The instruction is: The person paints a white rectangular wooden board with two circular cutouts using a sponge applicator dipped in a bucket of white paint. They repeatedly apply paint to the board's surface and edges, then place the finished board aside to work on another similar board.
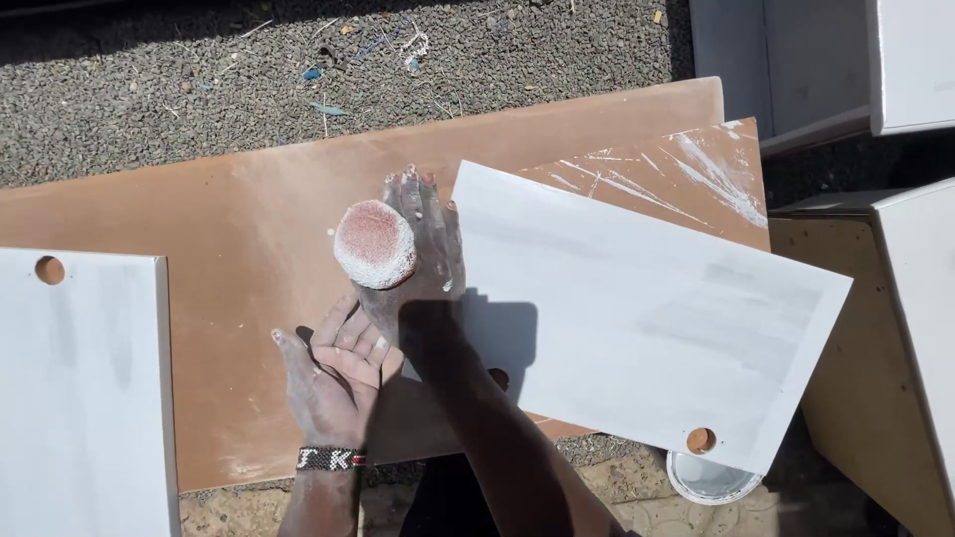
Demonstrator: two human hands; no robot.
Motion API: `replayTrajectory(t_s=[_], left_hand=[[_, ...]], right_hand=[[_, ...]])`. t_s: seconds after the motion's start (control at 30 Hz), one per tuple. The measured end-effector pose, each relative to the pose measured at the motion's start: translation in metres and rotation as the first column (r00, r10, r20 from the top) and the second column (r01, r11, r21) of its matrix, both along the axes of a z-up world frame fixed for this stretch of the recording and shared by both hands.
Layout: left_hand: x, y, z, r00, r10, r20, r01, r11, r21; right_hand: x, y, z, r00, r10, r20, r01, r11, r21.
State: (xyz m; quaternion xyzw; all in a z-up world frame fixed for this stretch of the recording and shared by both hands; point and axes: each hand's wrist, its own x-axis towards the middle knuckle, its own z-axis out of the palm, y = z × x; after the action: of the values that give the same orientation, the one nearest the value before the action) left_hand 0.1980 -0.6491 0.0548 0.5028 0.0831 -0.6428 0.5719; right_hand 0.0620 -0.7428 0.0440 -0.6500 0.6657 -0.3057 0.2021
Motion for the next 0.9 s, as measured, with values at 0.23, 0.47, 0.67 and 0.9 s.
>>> replayTrajectory(t_s=[0.23,0.47,0.67,0.9], left_hand=[[-0.08,-0.06,0.094,0.021,-0.773,0.634,0.668,0.483,0.566],[-0.143,-0.07,0.106,0.561,-0.533,0.634,0.639,0.765,0.078],[-0.195,-0.08,0.113,0.219,-0.343,0.914,0.687,0.719,0.105],[-0.128,-0.105,0.01,-0.112,-0.462,0.88,0.575,0.692,0.436]], right_hand=[[-0.341,0.138,-0.02,0.841,-0.532,0.098,0.534,0.846,0.009],[-0.321,0.15,-0.044,0.473,-0.878,0.075,0.88,0.474,-0.003],[-0.178,0.114,-0.007,0.97,-0.195,-0.146,0.205,0.977,0.059],[-0.326,0.212,0.004,0.726,-0.592,-0.348,0.656,0.749,0.093]])
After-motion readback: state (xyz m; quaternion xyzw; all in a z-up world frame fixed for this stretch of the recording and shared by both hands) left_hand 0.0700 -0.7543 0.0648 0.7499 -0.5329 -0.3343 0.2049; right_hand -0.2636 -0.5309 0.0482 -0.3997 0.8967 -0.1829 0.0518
